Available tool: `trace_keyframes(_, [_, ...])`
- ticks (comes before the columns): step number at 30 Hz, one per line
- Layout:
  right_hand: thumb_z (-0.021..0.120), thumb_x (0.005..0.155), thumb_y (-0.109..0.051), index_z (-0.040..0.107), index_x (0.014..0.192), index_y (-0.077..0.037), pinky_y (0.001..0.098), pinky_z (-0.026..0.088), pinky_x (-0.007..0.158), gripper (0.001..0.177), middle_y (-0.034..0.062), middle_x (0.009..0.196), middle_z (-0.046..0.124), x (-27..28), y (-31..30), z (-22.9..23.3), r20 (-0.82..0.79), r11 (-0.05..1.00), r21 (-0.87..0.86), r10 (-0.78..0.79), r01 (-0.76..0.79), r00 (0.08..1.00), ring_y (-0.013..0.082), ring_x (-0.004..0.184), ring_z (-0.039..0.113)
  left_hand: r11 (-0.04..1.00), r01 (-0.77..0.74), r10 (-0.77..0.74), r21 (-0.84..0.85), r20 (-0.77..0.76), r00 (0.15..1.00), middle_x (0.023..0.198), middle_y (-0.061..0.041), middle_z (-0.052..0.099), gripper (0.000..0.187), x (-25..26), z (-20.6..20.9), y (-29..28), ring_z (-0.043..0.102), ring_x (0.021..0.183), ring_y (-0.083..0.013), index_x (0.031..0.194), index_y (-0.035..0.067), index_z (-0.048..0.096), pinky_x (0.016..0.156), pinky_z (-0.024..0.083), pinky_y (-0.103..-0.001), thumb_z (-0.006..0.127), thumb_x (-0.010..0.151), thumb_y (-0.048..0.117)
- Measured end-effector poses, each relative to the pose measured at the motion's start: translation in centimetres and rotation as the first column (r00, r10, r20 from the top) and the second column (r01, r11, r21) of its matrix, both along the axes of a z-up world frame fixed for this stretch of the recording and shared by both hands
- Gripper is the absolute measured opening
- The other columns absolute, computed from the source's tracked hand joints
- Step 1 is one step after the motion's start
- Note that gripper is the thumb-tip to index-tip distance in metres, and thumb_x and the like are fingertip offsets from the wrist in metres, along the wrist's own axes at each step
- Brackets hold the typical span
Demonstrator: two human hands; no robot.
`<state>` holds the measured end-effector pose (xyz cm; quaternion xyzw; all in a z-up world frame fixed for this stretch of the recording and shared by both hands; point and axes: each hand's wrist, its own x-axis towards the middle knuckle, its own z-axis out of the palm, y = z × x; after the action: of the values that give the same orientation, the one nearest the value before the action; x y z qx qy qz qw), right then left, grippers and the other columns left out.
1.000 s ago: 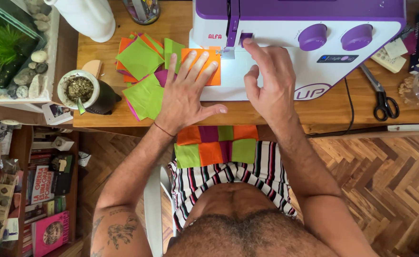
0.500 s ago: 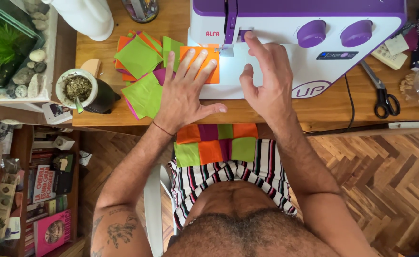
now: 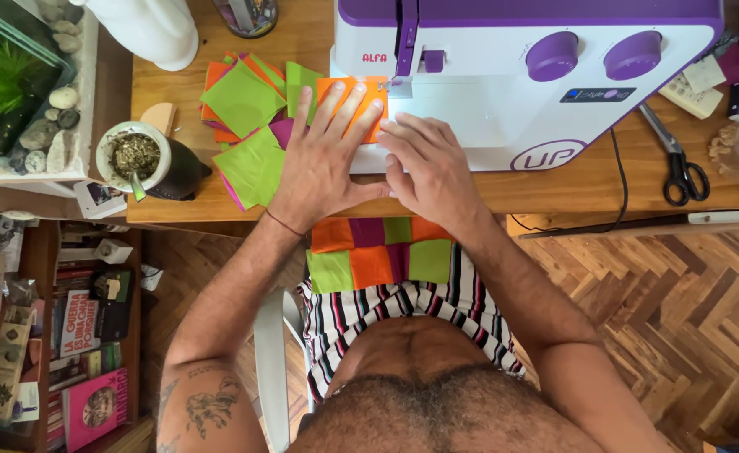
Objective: Sewing small squares of colored fabric together using a sewing machine to create a patchwork.
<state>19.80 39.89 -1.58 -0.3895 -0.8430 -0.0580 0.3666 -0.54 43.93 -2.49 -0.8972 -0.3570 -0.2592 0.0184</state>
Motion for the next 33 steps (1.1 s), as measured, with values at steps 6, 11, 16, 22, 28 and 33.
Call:
trace_keyframes(6, [0.06, 0.102, -0.006, 0.067, 0.118, -0.003, 0.0445, 0.05, 0.098, 0.018, 0.0108, 0.122, 0.072, -0.1, -0.1, -0.1, 0.042, 0.999, 0.036, -0.038, 0.036, 0.998, 0.0313, 0.121, 0.064, 0.999, 0.006, -0.008, -0.031, -0.041, 0.999, 0.162, -0.02, 0.041, 0.1, 0.0, 0.6, 0.1, 0.035, 0.151, -0.0384, 0.154, 0.006, 0.049, 0.123, 0.016, -0.063, 0.039, 0.094, 0.085])
trace_keyframes(11, [0.059, 0.101, -0.005, 0.066, 0.117, -0.002, 0.044, 0.05, 0.096, 0.018, 0.0106, 0.123, 0.071, -0.4, 0.0, 0.1, 0.053, 0.997, 0.056, -0.049, 0.046, 0.997, 0.031, 0.12, 0.064, 1.0, 0.003, -0.003, -0.002, -0.053, 0.999, 0.161, -0.02, 0.044, 0.1, -0.1, 0.5, 0.5, 0.037, 0.15, -0.0371, 0.153, 0.006, 0.051, 0.122, 0.017, -0.063, 0.039, 0.094, 0.085])
trace_keyframes(16, [0.06, 0.1, -0.004, 0.065, 0.117, -0.002, 0.0432, 0.049, 0.097, 0.018, 0.0131, 0.124, 0.071, -0.5, 0.1, 0.4, 0.04, 0.998, 0.044, -0.044, 0.042, 0.998, 0.0306, 0.12, 0.064, 1.0, 0.009, -0.011, -0.02, -0.055, 0.998, 0.161, -0.02, 0.043, 0.099, -0.4, 0.6, 0.6, 0.036, 0.151, -0.038, 0.157, 0.007, 0.047, 0.123, 0.015, -0.062, 0.04, 0.094, 0.085])
trace_keyframes(22, [0.059, 0.102, -0.008, 0.065, 0.119, -0.002, 0.043, 0.048, 0.097, 0.018, 0.0126, 0.127, 0.069, -0.5, 0.3, 0.0, 0.052, 0.998, 0.016, -0.057, 0.056, 0.997, 0.0307, 0.122, 0.063, 0.998, 0.066, -0.065, -0.018, 0.019, 0.998, 0.162, -0.025, 0.037, 0.097, -0.3, 0.2, -0.6, 0.026, 0.154, -0.0411, 0.154, -0.001, 0.043, 0.128, 0.016, -0.062, 0.041, 0.098, 0.078])
trace_keyframes(28, [0.061, 0.103, -0.02, 0.068, 0.126, -0.007, 0.0424, 0.049, 0.097, 0.028, 0.0134, 0.123, 0.07, -0.3, 1.0, -1.8, 0.029, 0.995, 0.07, -0.071, 0.069, 0.997, 0.0299, 0.119, 0.066, 0.99, -0.058, 0.043, 0.127, 0.115, 0.992, 0.148, -0.014, 0.059, 0.087, -0.1, -2.4, -1.7, 0.05, 0.142, -0.0323, 0.145, 0.006, 0.06, 0.127, 0.024, -0.055, 0.076, 0.086, 0.067])
trace_keyframes(33, [0.06, 0.103, -0.021, 0.067, 0.129, -0.007, 0.0419, 0.048, 0.099, 0.031, 0.0146, 0.123, 0.071, -0.7, 0.9, -1.6, 0.031, 0.994, 0.045, -0.096, 0.095, 0.995, 0.0294, 0.12, 0.064, 0.988, -0.064, 0.051, 0.139, 0.094, 0.994, 0.147, -0.013, 0.061, 0.083, -0.3, -2.0, -1.7, 0.05, 0.142, -0.0326, 0.147, 0.008, 0.058, 0.128, 0.021, -0.056, 0.076, 0.088, 0.063])
